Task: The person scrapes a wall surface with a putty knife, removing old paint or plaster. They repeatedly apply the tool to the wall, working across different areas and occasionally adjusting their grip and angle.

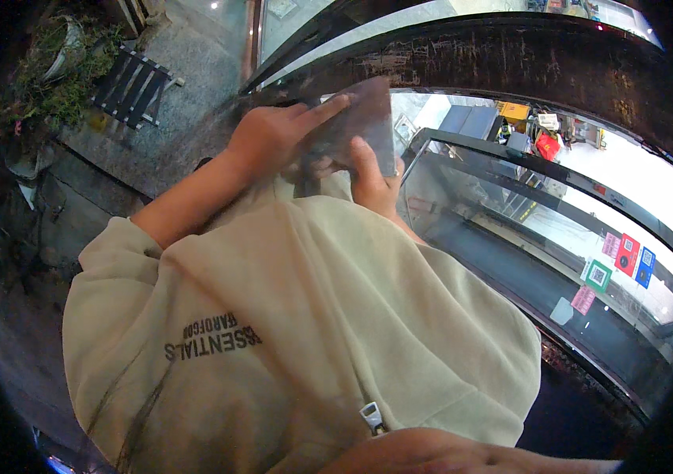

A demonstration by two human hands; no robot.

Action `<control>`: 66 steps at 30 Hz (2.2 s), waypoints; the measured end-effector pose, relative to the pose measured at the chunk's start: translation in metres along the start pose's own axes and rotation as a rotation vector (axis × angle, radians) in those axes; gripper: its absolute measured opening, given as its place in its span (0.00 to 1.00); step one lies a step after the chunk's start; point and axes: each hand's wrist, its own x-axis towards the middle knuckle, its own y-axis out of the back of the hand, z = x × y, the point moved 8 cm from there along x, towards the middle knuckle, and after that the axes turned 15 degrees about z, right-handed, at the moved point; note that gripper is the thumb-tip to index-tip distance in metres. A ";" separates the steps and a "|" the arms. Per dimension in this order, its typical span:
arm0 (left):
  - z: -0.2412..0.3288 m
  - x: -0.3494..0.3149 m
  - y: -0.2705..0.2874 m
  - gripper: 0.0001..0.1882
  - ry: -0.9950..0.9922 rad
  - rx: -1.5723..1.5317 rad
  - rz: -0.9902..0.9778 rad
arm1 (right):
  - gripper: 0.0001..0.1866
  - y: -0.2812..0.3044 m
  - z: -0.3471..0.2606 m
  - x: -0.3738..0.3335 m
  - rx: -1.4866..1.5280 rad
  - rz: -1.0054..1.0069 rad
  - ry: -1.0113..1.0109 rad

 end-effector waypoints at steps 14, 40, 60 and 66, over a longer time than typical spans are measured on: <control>0.015 0.015 0.009 0.43 -0.033 -0.012 -0.011 | 0.15 0.007 -0.014 0.002 -0.035 -0.046 0.074; 0.002 0.010 0.003 0.44 0.042 -0.036 -0.080 | 0.15 -0.006 -0.009 -0.004 0.064 -0.043 -0.090; 0.016 0.044 0.016 0.40 -0.035 -0.105 -0.012 | 0.17 -0.012 -0.052 0.000 0.079 -0.111 0.123; -0.004 0.015 0.000 0.43 0.095 -0.101 -0.052 | 0.14 -0.006 -0.016 0.005 -0.011 -0.027 -0.001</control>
